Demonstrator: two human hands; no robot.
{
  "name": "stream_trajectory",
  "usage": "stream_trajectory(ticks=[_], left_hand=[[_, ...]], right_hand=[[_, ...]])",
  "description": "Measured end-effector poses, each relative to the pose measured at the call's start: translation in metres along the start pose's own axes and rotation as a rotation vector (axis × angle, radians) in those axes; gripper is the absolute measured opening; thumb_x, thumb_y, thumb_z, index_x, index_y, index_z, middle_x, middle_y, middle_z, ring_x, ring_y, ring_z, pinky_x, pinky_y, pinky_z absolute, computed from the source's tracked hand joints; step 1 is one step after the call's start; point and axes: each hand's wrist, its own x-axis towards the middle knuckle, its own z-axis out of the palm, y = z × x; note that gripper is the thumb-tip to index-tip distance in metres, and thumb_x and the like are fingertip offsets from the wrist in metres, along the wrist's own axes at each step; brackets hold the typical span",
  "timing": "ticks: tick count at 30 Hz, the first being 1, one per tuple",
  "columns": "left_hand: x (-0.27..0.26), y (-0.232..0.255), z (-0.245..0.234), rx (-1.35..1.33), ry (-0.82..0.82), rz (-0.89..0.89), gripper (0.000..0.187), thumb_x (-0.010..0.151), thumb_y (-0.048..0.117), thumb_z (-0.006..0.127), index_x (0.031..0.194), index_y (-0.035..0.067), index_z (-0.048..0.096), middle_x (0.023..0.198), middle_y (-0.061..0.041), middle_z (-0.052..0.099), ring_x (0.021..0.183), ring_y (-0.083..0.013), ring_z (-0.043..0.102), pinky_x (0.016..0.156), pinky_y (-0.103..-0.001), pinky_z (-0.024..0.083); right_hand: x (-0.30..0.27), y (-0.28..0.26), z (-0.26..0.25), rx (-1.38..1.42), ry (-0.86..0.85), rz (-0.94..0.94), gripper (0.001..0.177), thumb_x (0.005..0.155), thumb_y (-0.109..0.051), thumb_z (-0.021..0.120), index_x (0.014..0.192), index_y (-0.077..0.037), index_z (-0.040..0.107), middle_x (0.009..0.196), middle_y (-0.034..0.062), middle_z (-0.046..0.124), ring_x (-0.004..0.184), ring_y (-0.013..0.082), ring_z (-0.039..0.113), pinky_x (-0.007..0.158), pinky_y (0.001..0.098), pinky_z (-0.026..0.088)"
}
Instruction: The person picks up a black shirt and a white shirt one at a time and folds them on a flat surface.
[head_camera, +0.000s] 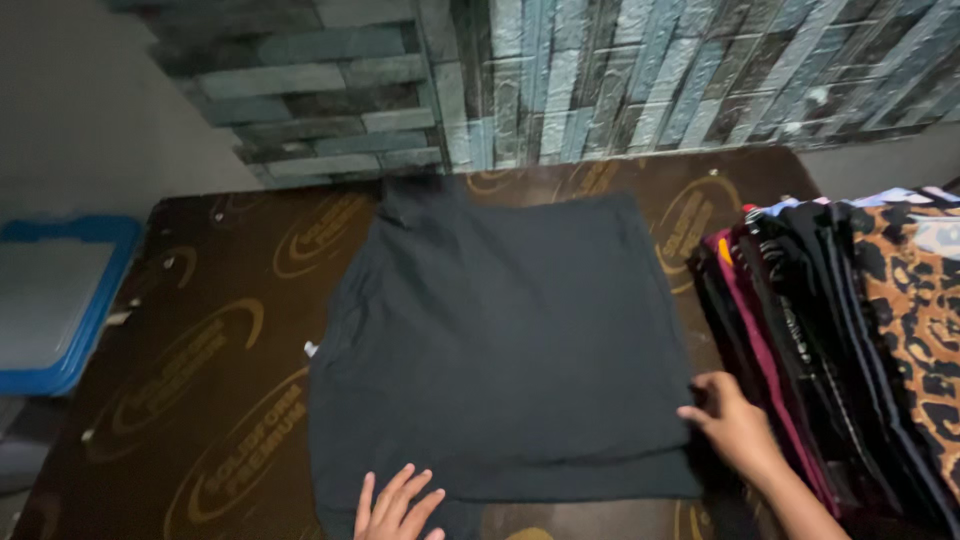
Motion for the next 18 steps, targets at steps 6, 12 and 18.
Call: stream_trajectory(ticks=[6, 12, 18], left_hand=[[0.042, 0.02, -0.074, -0.051, 0.073, -0.323, 0.037, 0.085, 0.029, 0.07, 0.12, 0.017, 0.07, 0.134, -0.007, 0.061, 0.133, -0.0281, 0.052, 0.113, -0.057, 0.031], [0.062, 0.037, -0.116, 0.165, 0.292, -1.091, 0.061, 0.079, 0.034, 0.074, 0.133, 0.009, 0.063, 0.136, -0.014, 0.053, 0.126, -0.037, 0.048, 0.097, -0.058, 0.039], [0.021, -0.005, -0.084, -0.041, 0.149, -1.12, 0.045, 0.091, 0.04, 0.071, 0.122, 0.007, 0.061, 0.125, -0.016, 0.066, 0.116, -0.0388, 0.063, 0.098, -0.046, 0.052]], right_hand=[[-0.038, -0.017, -0.003, 0.171, -0.148, 0.254, 0.069, 0.08, -0.031, 0.088, 0.137, -0.014, 0.053, 0.114, 0.0177, 0.07, 0.105, 0.0286, 0.071, 0.094, 0.0416, 0.054], [-0.038, 0.01, 0.01, 0.36, -0.032, 0.112, 0.068, 0.077, -0.021, 0.086, 0.137, -0.011, 0.057, 0.124, 0.0223, 0.062, 0.112, 0.0337, 0.062, 0.094, 0.0477, 0.053], [-0.04, 0.051, 0.007, 0.309, -0.257, 0.0, 0.082, 0.07, -0.018, 0.091, 0.142, -0.015, 0.052, 0.138, 0.0104, 0.056, 0.132, 0.0268, 0.053, 0.105, 0.0478, 0.048]])
